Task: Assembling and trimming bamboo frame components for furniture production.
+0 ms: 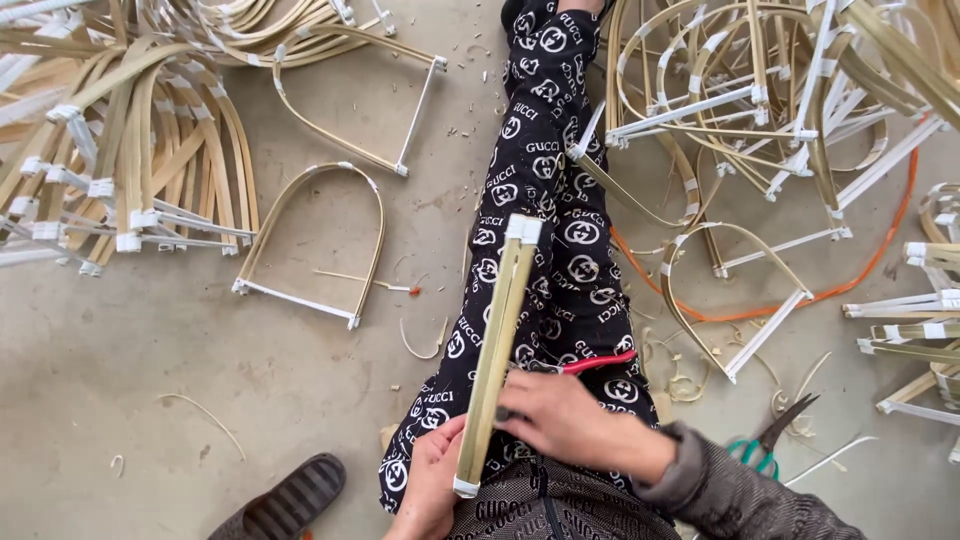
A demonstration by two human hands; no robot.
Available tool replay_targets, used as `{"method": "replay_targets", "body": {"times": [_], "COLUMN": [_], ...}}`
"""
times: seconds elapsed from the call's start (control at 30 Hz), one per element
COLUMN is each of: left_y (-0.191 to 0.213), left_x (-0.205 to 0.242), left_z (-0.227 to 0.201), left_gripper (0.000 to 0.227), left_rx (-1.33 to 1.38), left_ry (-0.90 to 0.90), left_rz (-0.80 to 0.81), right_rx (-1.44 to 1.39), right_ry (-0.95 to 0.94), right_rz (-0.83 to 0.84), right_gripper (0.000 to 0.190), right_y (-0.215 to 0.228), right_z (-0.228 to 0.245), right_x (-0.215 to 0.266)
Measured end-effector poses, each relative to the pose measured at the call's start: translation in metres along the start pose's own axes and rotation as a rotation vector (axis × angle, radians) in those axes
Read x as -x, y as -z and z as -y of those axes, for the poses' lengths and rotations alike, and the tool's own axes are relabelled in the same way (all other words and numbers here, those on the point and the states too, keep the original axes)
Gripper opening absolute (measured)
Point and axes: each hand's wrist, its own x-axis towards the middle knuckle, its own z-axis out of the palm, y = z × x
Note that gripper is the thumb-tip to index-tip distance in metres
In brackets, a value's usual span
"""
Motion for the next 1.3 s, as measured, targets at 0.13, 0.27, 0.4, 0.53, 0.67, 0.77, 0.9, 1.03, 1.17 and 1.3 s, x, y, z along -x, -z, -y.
{"method": "replay_targets", "body": {"times": [0.13,0.27,0.4,0.53,0.67,0.77,0.9,1.03,1.17,1.3], "left_y": [0.000,0.006,-0.001,-0.009,-0.007,-0.006,-0.001,0.003,0.004,-0.013], "left_x": [0.001,-0.005,-0.003,0.008,0.006,-0.002,0.002,-0.001,-0.001,0.009], "left_z": [0.003,0.009,0.003,-0.008,-0.004,-0.002,0.003,0.006,0.004,-0.014], "left_gripper": [0.035,0.034,0.033,0.034,0.034,0.034,0.033,0.034,0.035,0.035], "left_rx": [-0.008,0.004,0.034,0.015,-0.005,0.010,0.013,0.002,0.045,0.054], "left_ry": [-0.014,-0.008,-0.011,0.000,0.002,-0.023,-0.015,-0.026,-0.034,0.001], "left_rz": [-0.001,-0.006,0.004,-0.004,-0.007,0.004,-0.028,-0.012,-0.009,-0.039], "right_rx": [0.116,0.466,0.547,0.523,0.142,0.211,0.457,0.375,0.224,-0.055], "right_ry": [-0.241,-0.061,-0.070,-0.124,-0.160,-0.285,-0.119,-0.202,-0.256,-0.123], "right_rz": [-0.070,-0.340,-0.238,-0.221,0.016,-0.058,-0.262,-0.204,-0.023,-0.014], "right_gripper": [0.023,0.035,0.037,0.035,0.035,0.032,0.025,0.028,0.026,0.034], "right_y": [0.025,0.036,0.015,0.009,0.016,0.027,0.024,0.017,-0.008,-0.015], "right_z": [-0.015,-0.040,-0.060,-0.053,-0.030,-0.018,-0.046,-0.049,-0.011,0.033], "right_x": [-0.021,-0.040,-0.036,-0.026,-0.016,-0.024,-0.036,-0.034,-0.012,0.016]}}
